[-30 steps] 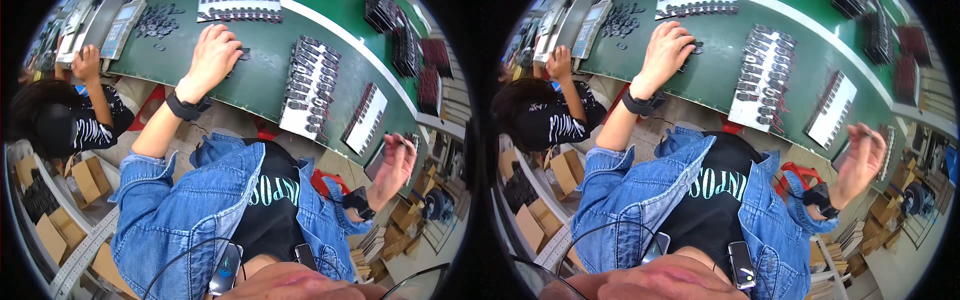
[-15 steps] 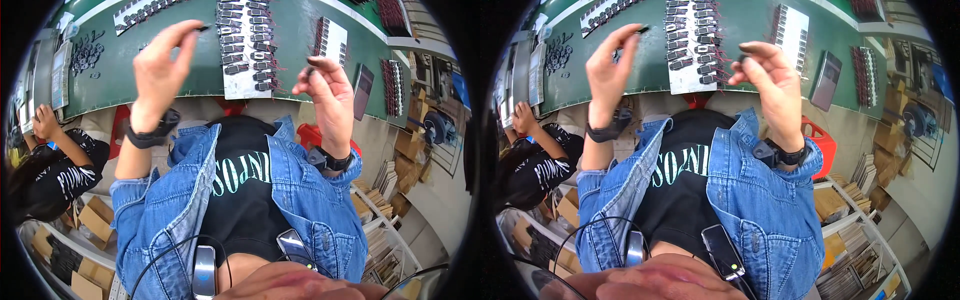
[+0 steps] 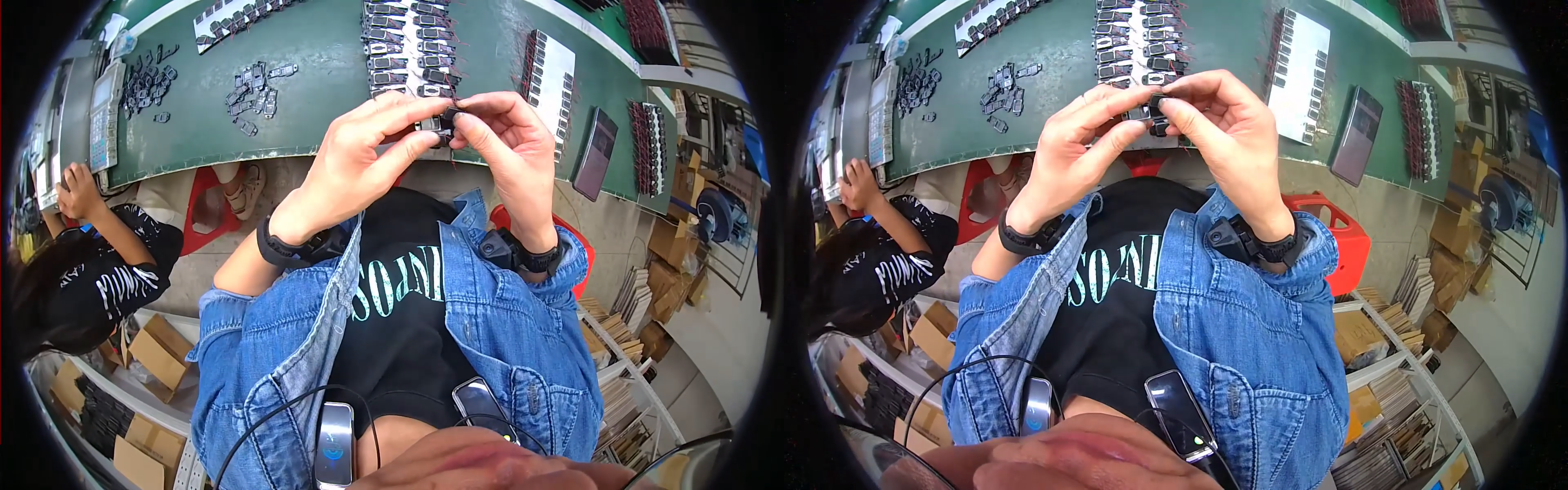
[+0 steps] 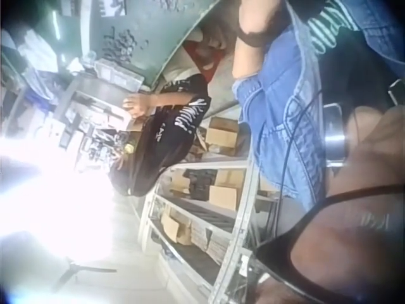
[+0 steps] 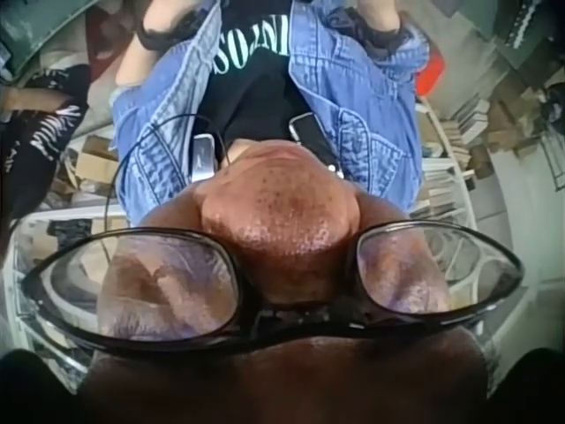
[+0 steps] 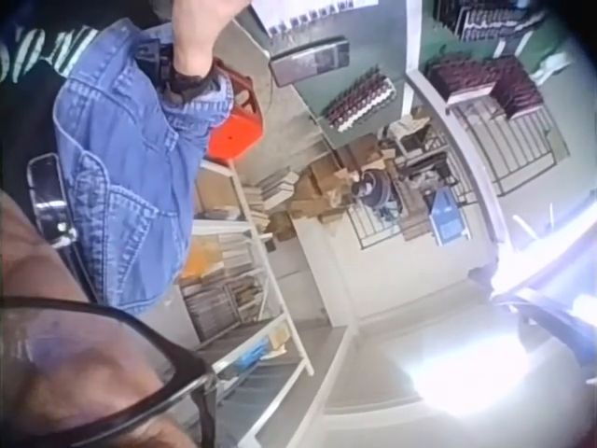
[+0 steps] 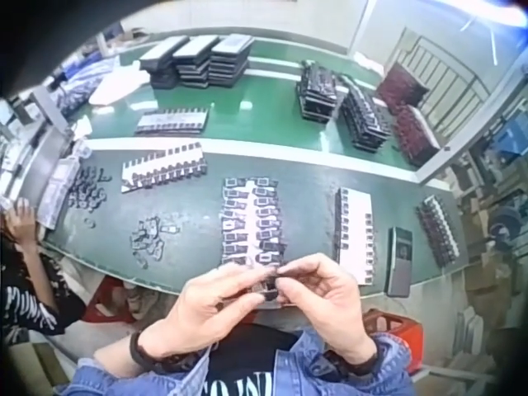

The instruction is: The person picks up a speaker and a plastic cover, presses the cover onto the speaker by hand, and places the assembled unit onto a metal plate. This process is repeated for several units, occasionally moving the plate to reach empty spots.

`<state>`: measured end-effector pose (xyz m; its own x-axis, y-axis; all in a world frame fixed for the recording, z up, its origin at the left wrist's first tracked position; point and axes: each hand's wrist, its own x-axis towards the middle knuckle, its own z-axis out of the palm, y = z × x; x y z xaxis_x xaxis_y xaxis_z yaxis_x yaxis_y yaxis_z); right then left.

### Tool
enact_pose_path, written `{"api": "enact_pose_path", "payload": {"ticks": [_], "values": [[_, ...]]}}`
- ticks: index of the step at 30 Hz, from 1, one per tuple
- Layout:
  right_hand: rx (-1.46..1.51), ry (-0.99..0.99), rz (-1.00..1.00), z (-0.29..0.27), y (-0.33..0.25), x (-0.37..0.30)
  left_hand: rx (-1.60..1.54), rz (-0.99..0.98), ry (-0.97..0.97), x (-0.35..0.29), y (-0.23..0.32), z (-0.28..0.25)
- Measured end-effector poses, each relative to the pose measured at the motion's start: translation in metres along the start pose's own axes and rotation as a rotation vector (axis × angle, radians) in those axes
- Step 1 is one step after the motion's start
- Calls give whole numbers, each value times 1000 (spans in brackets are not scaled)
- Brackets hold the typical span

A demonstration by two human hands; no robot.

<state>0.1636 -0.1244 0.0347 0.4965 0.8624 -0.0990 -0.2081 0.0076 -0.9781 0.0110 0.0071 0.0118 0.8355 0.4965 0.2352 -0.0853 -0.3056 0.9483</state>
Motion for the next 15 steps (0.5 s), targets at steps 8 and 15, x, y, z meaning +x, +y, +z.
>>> {"api": "enact_pose_path", "payload": {"ticks": [8, 15], "values": [[-325, 15, -91, 10, -2, 0, -175, -113, 60, -4, -6, 6], [-396, -30, -59, 10, -1, -1, -150, -199, -2, -7, -3, -2]]}}
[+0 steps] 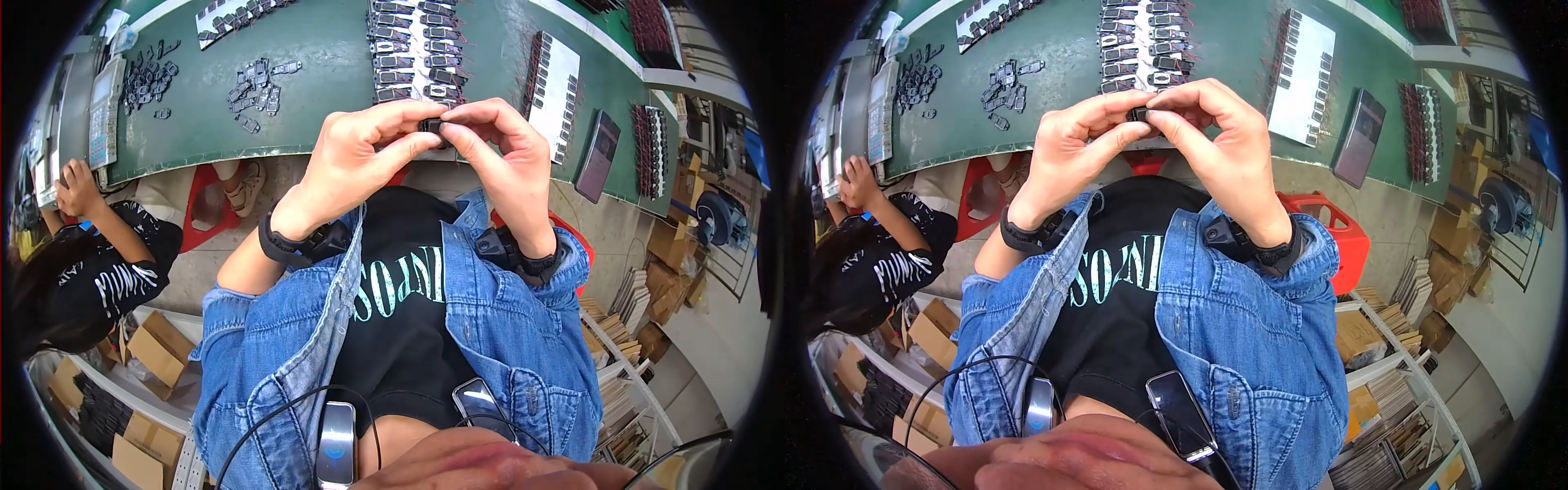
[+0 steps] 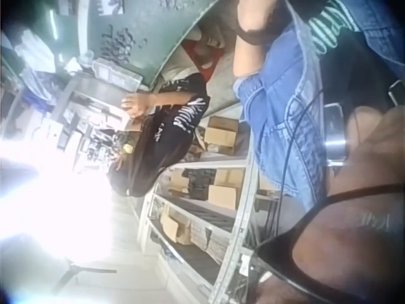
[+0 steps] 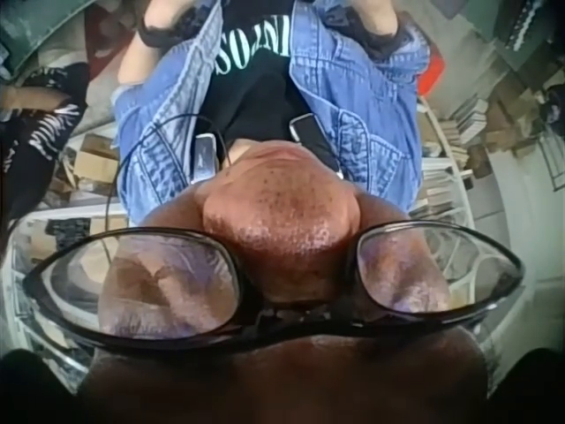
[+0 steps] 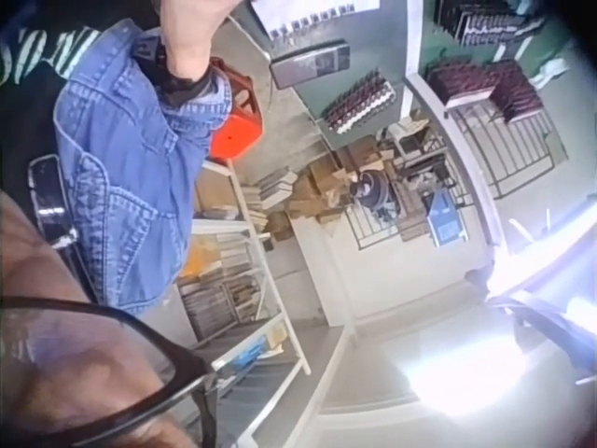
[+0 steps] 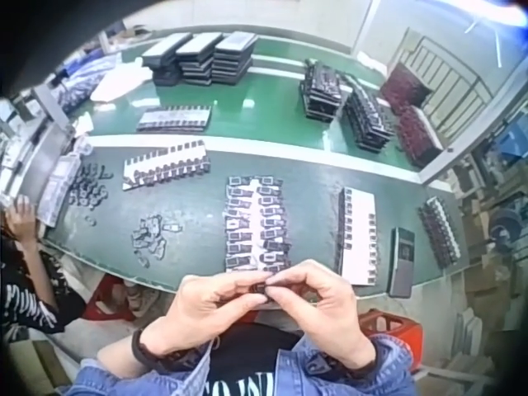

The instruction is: The person picks up a speaker and a plastic cover, presses the cover onto the speaker by hand, and places the assembled unit onto a metal plate. This process is repeated for several units, occasionally moving the plate to reach empty spots.

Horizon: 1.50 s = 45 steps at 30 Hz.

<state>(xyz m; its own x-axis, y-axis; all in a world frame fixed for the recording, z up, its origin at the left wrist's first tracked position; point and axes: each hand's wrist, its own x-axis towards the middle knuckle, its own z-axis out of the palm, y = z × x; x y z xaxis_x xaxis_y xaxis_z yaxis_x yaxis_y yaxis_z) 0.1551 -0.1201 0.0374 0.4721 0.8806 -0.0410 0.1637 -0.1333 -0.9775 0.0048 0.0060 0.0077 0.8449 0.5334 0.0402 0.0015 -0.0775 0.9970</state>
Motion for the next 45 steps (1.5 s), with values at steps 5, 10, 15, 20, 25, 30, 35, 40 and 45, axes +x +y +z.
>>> {"api": "enact_pose_path", "payload": {"ticks": [5, 10, 15, 20, 25, 30, 35, 40, 45], "values": [[86, -51, 37, -10, 4, 6, 51, 49, -57, 0, 0, -5], [407, -311, 272, -23, 1, 13, -26, 36, -88, -1, 2, -2], [489, -304, 206, -15, 5, 12, -18, -1, -80, -2, 7, -1], [115, -251, -34, -1, 4, 4, -122, -54, -42, -10, 5, -3], [-51, -301, -81, 4, -4, -4, -14, -13, -3, -22, 7, -8], [-149, -202, -60, 2, -12, -6, 224, -5, 117, -31, 3, -11], [-262, 193, -82, -36, -4, -12, 353, -52, 229, -25, -12, -4], [-310, 451, 14, -91, 19, -8, 468, 34, 284, -19, -23, 2], [-520, 502, -18, -157, 72, -5, 632, 219, 254, -19, -18, 1]]}}
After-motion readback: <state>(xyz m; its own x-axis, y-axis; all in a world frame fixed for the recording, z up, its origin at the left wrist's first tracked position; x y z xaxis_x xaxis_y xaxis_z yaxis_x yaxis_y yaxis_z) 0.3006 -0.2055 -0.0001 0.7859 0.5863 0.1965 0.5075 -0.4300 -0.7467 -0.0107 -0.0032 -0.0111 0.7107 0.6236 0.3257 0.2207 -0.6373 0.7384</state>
